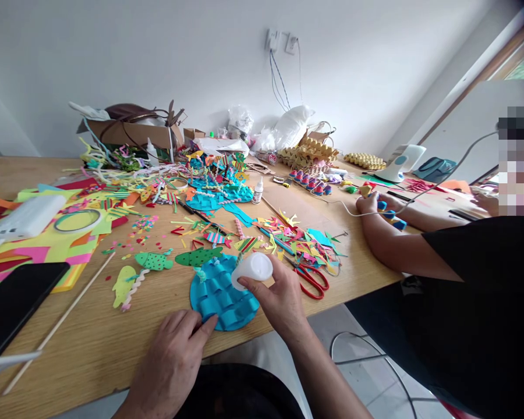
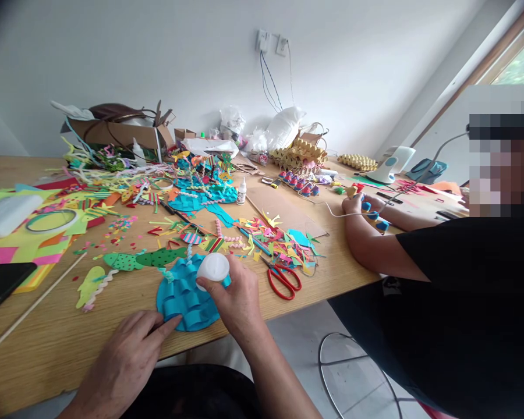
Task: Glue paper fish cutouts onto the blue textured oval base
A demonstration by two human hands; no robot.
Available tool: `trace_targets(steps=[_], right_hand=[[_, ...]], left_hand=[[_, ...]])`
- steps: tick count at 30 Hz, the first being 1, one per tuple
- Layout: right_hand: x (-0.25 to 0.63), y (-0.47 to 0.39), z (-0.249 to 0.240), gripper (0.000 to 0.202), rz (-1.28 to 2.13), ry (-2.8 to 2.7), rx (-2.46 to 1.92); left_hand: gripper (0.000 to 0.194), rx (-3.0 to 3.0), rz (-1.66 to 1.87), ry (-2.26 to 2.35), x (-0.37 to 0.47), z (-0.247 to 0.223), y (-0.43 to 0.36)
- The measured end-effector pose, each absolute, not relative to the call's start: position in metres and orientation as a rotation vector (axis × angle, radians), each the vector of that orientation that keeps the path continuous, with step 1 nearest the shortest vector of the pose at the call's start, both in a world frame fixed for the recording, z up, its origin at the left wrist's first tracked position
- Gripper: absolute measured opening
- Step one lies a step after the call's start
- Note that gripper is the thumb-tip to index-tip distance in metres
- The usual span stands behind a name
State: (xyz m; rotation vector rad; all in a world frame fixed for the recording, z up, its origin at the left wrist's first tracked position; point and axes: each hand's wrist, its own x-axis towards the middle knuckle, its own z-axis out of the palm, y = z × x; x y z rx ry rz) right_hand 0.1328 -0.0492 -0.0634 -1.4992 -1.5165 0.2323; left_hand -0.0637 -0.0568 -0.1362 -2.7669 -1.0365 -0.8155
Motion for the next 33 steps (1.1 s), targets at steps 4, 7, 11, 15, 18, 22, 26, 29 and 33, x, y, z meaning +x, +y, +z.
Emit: trace_targets(steps=[4,7,11,15,18,22,26,29,33], right_hand=[[0.1329,-0.0493,-0.0638,0.022,0.251,-1.502,-1.484],[0.1340,-0.0492,-0.0640,0.021,0.247,-1.487,-1.488],[0.1329,-0.0486,-0.0643,0.021,0.275,-1.490,-1.468],[0.1321,-0.0477,-0.0646,0.022,0.292,-1.491,-1.463],[0.1331,-0.0481,-0.0643,0.023,0.280,-1.481,-1.479],[0.1339,-0.0496,-0.0645,0.025,0.293,-1.479,-1.473],[0.1354,-0.0500,-0.0648,0.025,0.271,-1.482,-1.482],[0.1363,-0.0501,-0.0645,0.027,0.236,-1.454,-1.476],[0.1347,-0.0493,-0.0662,0.026,0.254,-1.486,-1.435]], left_hand=[[0.037,-2.761,-0.832,-1.032,-0.0635,-0.1365,-0.0570],[0.037,-2.775,-0.828,-1.032,-0.0639,-0.1370,-0.0572],[0.038,-2.785,-0.814,-1.047,-0.0640,-0.1376,-0.0568],[0.038,-2.791,-0.813,-1.050,-0.0628,-0.1374,-0.0560],[0.038,-2.783,-0.822,-1.055,-0.0627,-0.1374,-0.0561],[0.037,-2.784,-0.824,-1.036,-0.0640,-0.1374,-0.0568],[0.039,-2.790,-0.833,-1.040,-0.0642,-0.1373,-0.0568],[0.040,-2.794,-0.839,-1.037,-0.0637,-0.1379,-0.0564],[0.039,-2.791,-0.847,-1.042,-0.0641,-0.1392,-0.0562]])
